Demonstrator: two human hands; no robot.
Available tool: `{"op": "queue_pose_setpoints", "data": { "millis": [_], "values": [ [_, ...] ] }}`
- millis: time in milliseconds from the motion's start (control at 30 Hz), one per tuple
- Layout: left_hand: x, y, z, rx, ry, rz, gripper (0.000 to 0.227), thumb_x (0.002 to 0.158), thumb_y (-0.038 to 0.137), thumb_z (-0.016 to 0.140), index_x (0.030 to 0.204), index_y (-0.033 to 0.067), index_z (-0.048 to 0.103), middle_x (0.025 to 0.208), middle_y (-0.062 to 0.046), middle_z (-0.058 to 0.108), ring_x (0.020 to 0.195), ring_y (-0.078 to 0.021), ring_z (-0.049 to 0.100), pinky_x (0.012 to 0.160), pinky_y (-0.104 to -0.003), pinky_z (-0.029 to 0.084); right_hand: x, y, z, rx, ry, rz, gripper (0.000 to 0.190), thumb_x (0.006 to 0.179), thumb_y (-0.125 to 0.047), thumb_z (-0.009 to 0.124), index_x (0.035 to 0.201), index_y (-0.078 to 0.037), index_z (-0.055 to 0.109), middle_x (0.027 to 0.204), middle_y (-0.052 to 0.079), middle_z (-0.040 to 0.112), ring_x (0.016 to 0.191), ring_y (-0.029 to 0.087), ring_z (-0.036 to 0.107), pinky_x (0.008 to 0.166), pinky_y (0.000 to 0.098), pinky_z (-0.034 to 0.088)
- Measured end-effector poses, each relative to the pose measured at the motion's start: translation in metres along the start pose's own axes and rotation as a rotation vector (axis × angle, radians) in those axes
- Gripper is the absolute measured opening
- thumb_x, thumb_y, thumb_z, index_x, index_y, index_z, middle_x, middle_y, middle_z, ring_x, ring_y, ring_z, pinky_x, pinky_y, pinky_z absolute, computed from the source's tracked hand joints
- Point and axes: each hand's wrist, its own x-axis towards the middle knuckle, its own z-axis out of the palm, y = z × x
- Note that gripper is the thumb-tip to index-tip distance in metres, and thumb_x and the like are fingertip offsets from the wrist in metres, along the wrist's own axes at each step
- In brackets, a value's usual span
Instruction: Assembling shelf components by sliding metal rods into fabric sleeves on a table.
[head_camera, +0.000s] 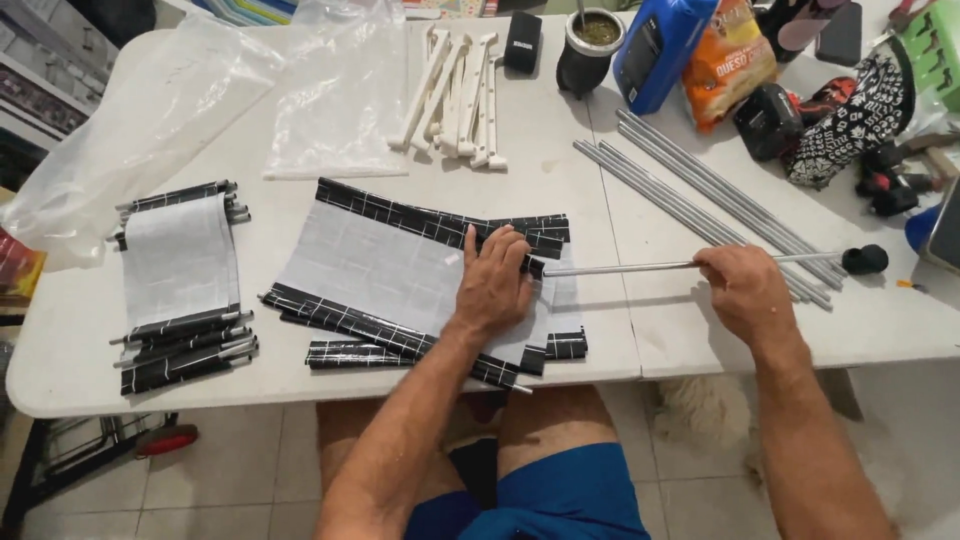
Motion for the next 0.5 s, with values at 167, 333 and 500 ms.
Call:
{"op": "queue_pose_setpoints", "data": {
  "millis": [167, 333, 500],
  "values": [
    [-0.0008, 0.0002, -0.0002, -0.01, -0.01, -0.005, 0.028, 0.086, 0.014, 0.058, 0.114, 0.0099, 0.055, 0.128, -0.012, 0.063, 0.136, -0.0314, 0.052, 0.124, -0.072, 0.01, 0.0016, -0.0027, 0.001, 0.012, 0.005, -0.005, 0.014, 0.098, 0.0, 0.068, 0.109, -0.003, 0.075, 0.1, 0.012, 0.077, 0.088, 0.03, 0.07, 0.088, 0.0474, 0.054],
    [-0.0003, -0.0015, -0.0001, -0.028, -0.017, 0.0, 0.029, 0.086, 0.015, 0.058, 0.114, 0.0102, 0.054, 0.128, -0.012, 0.063, 0.137, -0.0325, 0.051, 0.123, -0.073, 0.01, 0.0022, 0.0057, 0.0063, 0.023, 0.008, -0.037, 0.015, 0.097, 0.001, 0.066, 0.11, -0.003, 0.073, 0.1, 0.013, 0.076, 0.09, 0.032, 0.069, 0.09, 0.0475, 0.053],
    [-0.0008, -0.0021, 0.0016, -0.01, -0.006, 0.004, 0.03, 0.086, 0.015, 0.058, 0.115, 0.0101, 0.054, 0.129, -0.013, 0.062, 0.137, -0.0321, 0.052, 0.124, -0.073, 0.012, 0.005, 0.0029, 0.0031, 0.029, 0.026, -0.042, 0.012, 0.096, 0.001, 0.068, 0.106, -0.003, 0.074, 0.097, 0.012, 0.076, 0.089, 0.032, 0.07, 0.091, 0.0488, 0.053]
  ]
}}
